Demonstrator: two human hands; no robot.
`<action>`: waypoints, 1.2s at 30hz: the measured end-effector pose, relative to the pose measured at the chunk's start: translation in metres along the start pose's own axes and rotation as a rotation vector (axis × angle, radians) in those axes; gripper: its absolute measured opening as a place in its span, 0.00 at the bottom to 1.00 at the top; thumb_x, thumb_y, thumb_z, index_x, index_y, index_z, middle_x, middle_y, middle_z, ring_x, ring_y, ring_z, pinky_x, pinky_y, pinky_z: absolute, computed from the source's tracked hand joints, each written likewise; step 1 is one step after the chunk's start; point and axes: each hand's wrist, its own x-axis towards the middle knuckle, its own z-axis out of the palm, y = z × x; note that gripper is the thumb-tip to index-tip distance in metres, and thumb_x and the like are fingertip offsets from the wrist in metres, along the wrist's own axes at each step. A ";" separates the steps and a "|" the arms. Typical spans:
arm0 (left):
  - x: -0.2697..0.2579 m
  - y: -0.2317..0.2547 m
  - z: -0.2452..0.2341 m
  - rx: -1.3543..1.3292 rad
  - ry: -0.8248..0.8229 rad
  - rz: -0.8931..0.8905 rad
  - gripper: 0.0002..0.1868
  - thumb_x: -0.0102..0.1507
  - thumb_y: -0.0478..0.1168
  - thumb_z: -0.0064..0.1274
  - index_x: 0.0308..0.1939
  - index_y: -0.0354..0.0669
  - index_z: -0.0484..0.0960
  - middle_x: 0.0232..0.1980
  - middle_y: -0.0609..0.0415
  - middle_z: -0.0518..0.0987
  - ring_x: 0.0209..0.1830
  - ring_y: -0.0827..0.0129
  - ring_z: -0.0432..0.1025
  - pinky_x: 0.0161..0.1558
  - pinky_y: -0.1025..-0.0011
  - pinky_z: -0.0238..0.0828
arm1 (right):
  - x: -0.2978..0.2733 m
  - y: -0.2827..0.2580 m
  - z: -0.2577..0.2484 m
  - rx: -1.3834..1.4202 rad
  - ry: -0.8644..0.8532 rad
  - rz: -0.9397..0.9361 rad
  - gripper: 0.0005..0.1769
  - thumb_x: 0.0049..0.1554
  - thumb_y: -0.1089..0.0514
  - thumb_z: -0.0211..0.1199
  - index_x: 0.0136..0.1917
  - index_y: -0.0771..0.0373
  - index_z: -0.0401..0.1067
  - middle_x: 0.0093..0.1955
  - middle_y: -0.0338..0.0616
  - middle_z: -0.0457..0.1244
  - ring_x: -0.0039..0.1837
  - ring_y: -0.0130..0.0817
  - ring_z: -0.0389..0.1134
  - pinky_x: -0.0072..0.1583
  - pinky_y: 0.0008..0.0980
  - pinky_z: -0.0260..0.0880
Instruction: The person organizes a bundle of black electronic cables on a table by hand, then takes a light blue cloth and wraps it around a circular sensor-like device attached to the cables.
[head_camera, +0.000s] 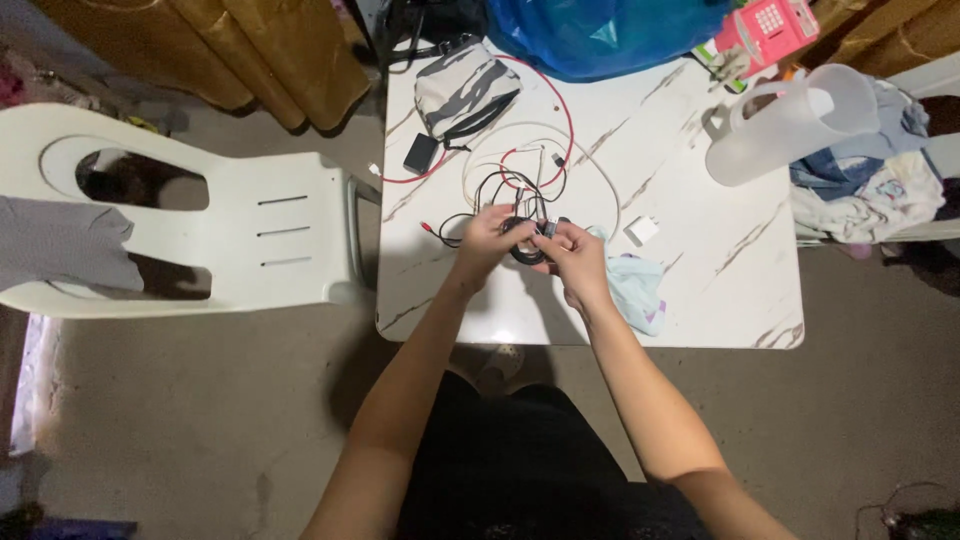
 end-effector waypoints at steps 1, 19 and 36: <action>0.000 -0.005 -0.003 -0.034 0.013 -0.024 0.21 0.63 0.33 0.61 0.57 0.26 0.75 0.46 0.49 0.82 0.44 0.72 0.77 0.46 0.76 0.75 | 0.001 0.005 -0.001 -0.004 0.001 0.012 0.08 0.58 0.65 0.66 0.51 0.67 0.75 0.43 0.42 0.72 0.43 0.25 0.73 0.41 0.25 0.76; 0.100 0.078 -0.087 0.314 -0.271 0.023 0.20 0.60 0.37 0.64 0.53 0.30 0.80 0.41 0.46 0.86 0.38 0.73 0.78 0.36 0.76 0.75 | 0.105 -0.010 0.035 -0.024 -0.094 0.237 0.07 0.53 0.67 0.71 0.44 0.69 0.74 0.42 0.47 0.70 0.40 0.31 0.72 0.43 0.28 0.75; 0.264 -0.008 -0.160 1.613 -0.149 0.492 0.29 0.64 0.48 0.57 0.67 0.40 0.74 0.74 0.32 0.62 0.75 0.33 0.52 0.72 0.41 0.48 | 0.217 0.055 0.046 0.054 0.608 0.189 0.24 0.53 0.74 0.67 0.58 0.66 0.58 0.40 0.52 0.68 0.34 0.36 0.71 0.35 0.34 0.75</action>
